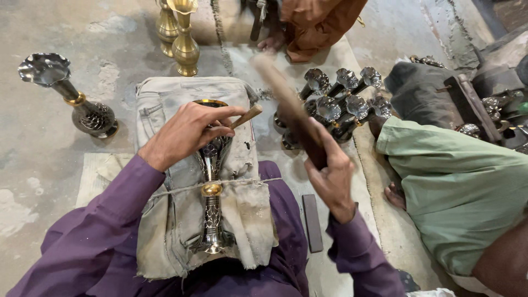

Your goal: The person sits on the floor with an ornate silver vase resting on a cloth pad on their lap. They hold a small punch against the vase surface with one hand and repeatedly strike it with a wooden mallet held in the other hand, repositioning the punch around the vase body to work the metal surface.

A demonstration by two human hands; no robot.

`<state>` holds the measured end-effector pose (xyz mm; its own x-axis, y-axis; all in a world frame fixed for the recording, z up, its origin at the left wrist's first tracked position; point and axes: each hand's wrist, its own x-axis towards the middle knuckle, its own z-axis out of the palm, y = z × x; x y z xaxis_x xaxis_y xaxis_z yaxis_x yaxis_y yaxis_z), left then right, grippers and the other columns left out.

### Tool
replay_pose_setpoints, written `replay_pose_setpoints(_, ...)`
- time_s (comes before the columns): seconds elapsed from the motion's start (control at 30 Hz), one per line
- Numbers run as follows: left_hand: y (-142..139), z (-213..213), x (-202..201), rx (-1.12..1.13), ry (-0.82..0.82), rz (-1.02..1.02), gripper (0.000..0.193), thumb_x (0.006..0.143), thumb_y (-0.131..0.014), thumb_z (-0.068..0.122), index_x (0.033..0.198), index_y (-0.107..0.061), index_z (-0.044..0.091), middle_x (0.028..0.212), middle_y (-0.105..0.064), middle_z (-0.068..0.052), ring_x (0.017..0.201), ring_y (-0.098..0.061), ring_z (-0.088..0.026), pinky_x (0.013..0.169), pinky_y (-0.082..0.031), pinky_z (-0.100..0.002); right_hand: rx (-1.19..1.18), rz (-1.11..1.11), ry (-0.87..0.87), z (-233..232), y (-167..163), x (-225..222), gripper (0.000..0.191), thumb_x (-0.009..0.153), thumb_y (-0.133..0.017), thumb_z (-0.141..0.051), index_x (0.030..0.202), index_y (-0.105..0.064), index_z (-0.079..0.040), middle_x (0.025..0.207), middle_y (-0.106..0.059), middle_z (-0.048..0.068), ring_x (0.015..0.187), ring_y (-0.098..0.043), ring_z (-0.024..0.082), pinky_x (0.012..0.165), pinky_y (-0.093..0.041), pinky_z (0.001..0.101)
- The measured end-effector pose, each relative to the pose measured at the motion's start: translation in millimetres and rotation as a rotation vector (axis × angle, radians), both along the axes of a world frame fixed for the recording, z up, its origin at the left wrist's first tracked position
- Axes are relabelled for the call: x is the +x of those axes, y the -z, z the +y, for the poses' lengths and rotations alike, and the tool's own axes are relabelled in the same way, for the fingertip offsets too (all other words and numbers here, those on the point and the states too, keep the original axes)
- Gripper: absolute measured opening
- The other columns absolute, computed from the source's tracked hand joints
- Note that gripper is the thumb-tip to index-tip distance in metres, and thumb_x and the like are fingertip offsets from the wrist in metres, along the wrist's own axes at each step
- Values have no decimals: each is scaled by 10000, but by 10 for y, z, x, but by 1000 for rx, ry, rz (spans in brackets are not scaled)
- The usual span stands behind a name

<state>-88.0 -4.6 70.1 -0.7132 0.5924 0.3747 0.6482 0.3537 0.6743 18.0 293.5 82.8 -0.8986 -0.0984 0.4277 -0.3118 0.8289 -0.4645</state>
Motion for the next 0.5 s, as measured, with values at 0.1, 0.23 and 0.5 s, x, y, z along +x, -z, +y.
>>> replay_pose_setpoints(0.1, 11, 9, -9, 8, 18, 22, 490, 864, -755, 198, 1335, -635, 133, 918, -772, -89, 792, -736, -297, 701, -558, -415, -118, 71, -97, 41, 149, 53, 768, 879, -662, 16, 1586, -376, -79, 1240, -700, 236, 1084, -727, 268, 934, -574, 373)
replay_pose_setpoints(0.23, 19, 11, -46, -57, 47, 44, 479, 849, -747, 203, 1312, -645, 139, 909, -784, -74, 801, -730, -306, 709, -547, -431, 139, -10, 208, 67, 346, 156, 735, 795, -696, 3, 1491, -517, -153, 1145, -779, 150, 807, -739, 215, 705, -580, 342)
replay_pose_setpoints(0.5, -49, 74, -129, -232, 114, -7, 432, 853, -715, 237, 1284, -701, 207, 849, -776, -66, 705, -724, -264, 665, -531, -445, -308, 50, 171, -55, 879, 262, 642, 879, -658, -36, 1487, -464, -98, 939, -722, 79, 655, -674, 186, 572, -593, 323)
